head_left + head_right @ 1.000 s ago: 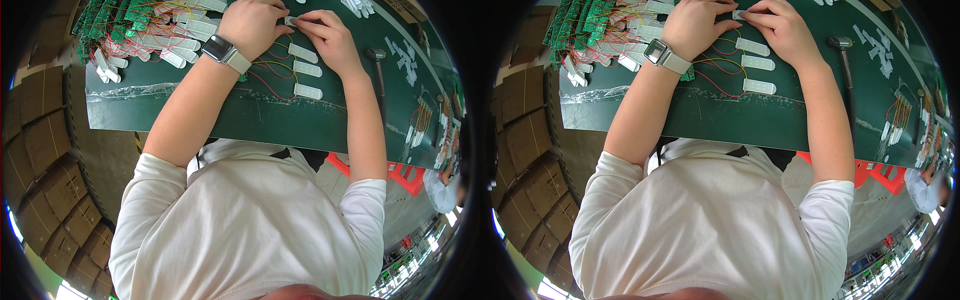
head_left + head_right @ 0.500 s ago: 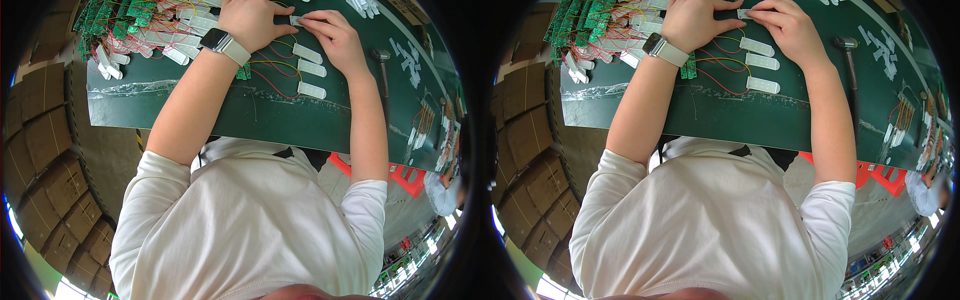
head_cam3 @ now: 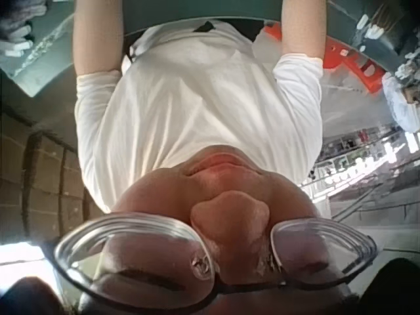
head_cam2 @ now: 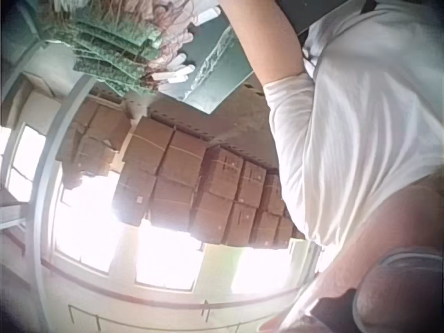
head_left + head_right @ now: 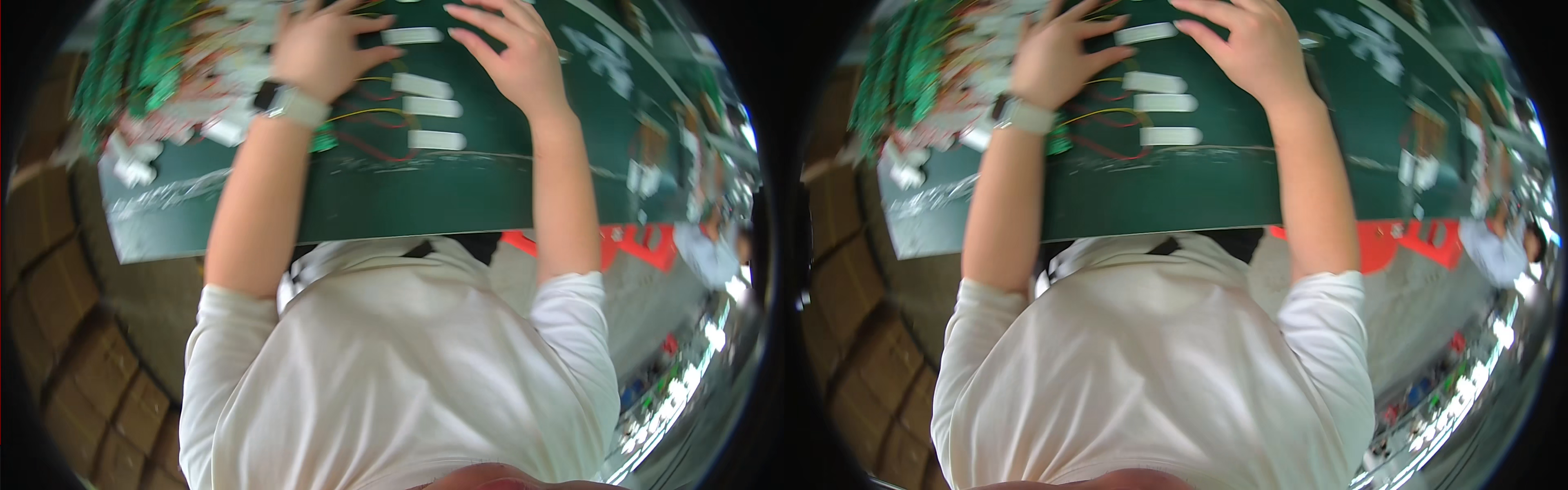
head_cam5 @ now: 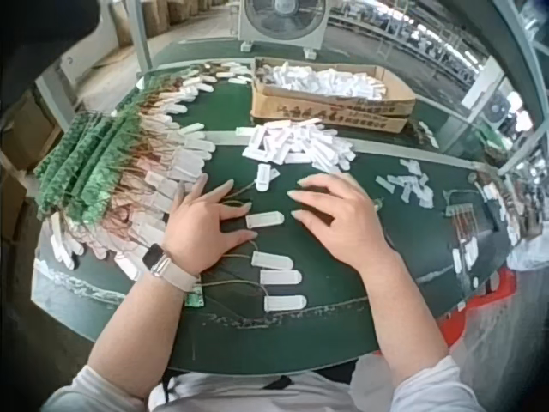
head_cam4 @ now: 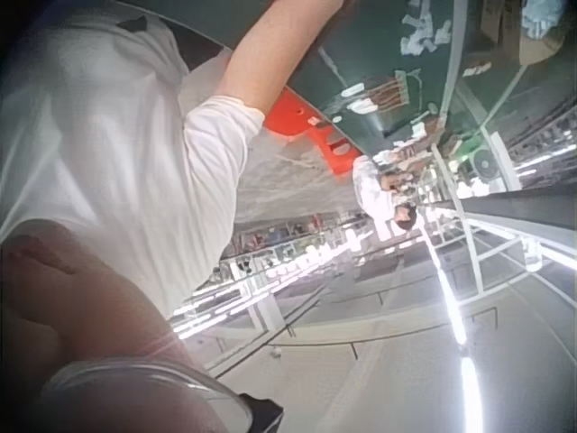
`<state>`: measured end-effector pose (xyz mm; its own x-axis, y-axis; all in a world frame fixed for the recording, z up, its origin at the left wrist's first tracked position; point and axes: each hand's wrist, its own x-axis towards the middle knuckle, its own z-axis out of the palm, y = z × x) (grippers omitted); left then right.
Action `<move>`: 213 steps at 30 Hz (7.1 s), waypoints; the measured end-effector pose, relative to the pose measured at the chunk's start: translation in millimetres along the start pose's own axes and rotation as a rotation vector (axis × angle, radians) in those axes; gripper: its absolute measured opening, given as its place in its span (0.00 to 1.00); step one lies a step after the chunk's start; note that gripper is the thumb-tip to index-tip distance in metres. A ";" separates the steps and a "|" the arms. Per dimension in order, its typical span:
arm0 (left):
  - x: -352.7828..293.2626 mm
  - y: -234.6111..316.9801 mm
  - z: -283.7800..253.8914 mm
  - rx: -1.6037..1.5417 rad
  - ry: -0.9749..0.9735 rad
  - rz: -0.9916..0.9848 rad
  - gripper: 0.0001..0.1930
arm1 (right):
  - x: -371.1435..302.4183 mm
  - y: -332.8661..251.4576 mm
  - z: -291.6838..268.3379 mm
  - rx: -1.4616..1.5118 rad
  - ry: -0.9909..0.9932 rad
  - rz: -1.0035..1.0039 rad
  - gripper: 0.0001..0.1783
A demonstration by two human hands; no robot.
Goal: The person assembles LED strips into plastic housings by tapping them into place with a small hammer.
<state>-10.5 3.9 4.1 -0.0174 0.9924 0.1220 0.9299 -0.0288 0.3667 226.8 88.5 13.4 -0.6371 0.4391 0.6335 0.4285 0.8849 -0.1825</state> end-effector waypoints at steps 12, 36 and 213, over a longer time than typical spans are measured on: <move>3.7 -18.5 33.6 0.145 0.102 0.097 0.26 | -69.7 162.7 -92.2 -0.229 -0.207 0.864 0.19; -8.1 -5.4 2.9 -0.130 0.037 0.050 0.22 | -44.0 172.9 -73.3 -0.300 -0.675 0.442 0.27; -3.2 -10.5 12.4 -0.126 0.062 0.045 0.24 | 15.2 -12.0 28.8 0.080 -0.505 0.306 0.17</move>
<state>-15.6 2.5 -11.6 -0.0032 0.9807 0.1957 0.8768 -0.0913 0.4721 193.6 89.1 3.6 -0.7267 0.6780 0.1103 0.6036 0.7069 -0.3686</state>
